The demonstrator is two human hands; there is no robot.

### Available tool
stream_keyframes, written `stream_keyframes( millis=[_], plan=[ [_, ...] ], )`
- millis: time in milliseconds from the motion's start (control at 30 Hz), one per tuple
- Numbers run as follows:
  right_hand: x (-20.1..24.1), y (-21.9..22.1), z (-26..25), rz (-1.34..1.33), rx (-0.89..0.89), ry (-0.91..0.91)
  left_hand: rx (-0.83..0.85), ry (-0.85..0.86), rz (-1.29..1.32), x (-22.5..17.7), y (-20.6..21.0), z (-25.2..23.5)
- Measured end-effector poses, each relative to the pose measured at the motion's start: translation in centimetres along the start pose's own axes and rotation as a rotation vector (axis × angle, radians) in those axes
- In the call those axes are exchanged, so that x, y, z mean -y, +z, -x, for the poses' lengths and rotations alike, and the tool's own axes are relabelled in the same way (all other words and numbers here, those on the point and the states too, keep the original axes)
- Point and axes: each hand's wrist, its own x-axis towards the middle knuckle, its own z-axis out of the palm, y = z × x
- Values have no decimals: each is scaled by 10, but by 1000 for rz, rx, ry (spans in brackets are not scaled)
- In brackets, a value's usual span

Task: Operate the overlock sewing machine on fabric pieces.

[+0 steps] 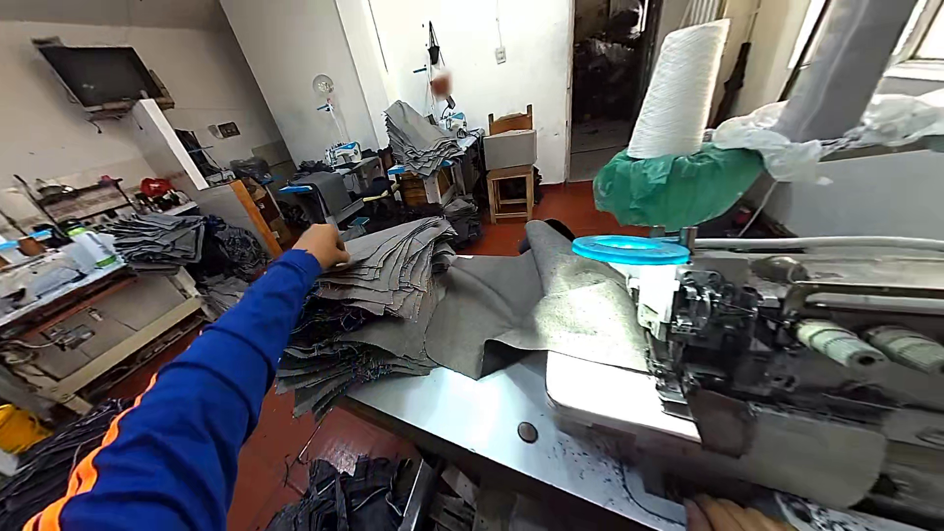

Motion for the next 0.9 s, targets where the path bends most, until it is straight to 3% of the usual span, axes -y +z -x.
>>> stream_keyframes(
  millis=[100,167,267,433,500,567,633,767,833,900],
  plan=[
    [-1,-10,7,-99,-4,-19,75,-25,210,1,-15,-1],
    [0,-24,10,-149,27,-30,150,48,204,-1,-9,11],
    [-4,-19,13,-164,-1,-45,17,141,65,-3,3,25],
    [-14,-9,14,-227,6,-71,6,14,371,17,-9,24],
    [-9,-11,18,-342,-84,-28,-91,31,326,9,-18,30],
    [7,-18,21,-485,-178,11,-184,119,205,-21,-24,47],
    [38,-30,17,-723,-157,2,-193,185,178,-76,-21,90],
    [124,-49,-22,-1406,144,43,-204,401,264,-196,19,188],
    [151,-53,-44,-1626,179,205,-239,413,356,-248,51,216],
    [158,-66,-59,-1750,147,478,-280,420,444,-282,84,227]
  ],
)
